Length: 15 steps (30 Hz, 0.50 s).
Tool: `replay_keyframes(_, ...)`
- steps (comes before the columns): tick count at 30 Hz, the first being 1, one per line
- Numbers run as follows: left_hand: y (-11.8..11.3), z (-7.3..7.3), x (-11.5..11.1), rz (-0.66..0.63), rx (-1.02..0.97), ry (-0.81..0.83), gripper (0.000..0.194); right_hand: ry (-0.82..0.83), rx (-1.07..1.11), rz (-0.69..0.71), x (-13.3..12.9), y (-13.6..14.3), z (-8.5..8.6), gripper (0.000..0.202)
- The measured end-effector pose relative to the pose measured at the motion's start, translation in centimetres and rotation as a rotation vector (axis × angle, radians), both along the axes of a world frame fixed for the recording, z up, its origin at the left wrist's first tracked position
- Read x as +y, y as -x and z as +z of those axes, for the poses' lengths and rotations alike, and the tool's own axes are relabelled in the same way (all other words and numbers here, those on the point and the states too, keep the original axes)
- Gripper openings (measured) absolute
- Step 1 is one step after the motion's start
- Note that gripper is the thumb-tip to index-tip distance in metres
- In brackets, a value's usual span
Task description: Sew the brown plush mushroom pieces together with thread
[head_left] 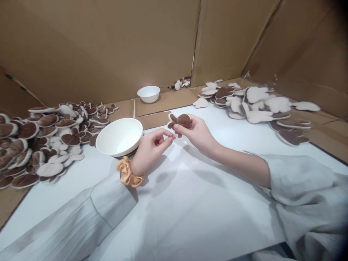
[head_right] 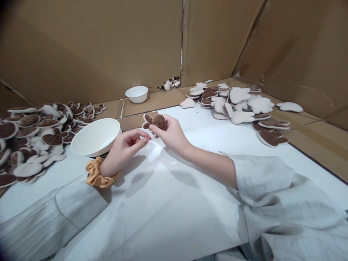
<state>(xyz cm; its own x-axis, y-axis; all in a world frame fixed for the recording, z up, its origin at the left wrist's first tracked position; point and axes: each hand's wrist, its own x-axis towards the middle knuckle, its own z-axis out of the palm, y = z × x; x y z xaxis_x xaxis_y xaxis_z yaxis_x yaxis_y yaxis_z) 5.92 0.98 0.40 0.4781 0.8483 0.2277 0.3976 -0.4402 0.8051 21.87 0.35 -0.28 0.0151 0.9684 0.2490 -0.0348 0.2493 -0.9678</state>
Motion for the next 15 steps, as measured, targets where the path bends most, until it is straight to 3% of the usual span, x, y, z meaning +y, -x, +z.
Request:
replay_keyframes(5,0.3,0.2,-0.3,0.010,0.044,-0.013,0.029,0.019,-0.066,-0.026,0.2,-0.2,0.1,0.014)
replay_keyframes(10,0.7,0.0,-0.8,0.176,0.164,-0.300,0.033,0.048,-0.135,0.014,0.8,-0.8,0.2,0.011)
replay_keyframes(15,0.8,-0.5,-0.9,0.185,0.189,-0.488,0.045,0.059,-0.136,0.035,1.7,-1.8,-0.1,0.008)
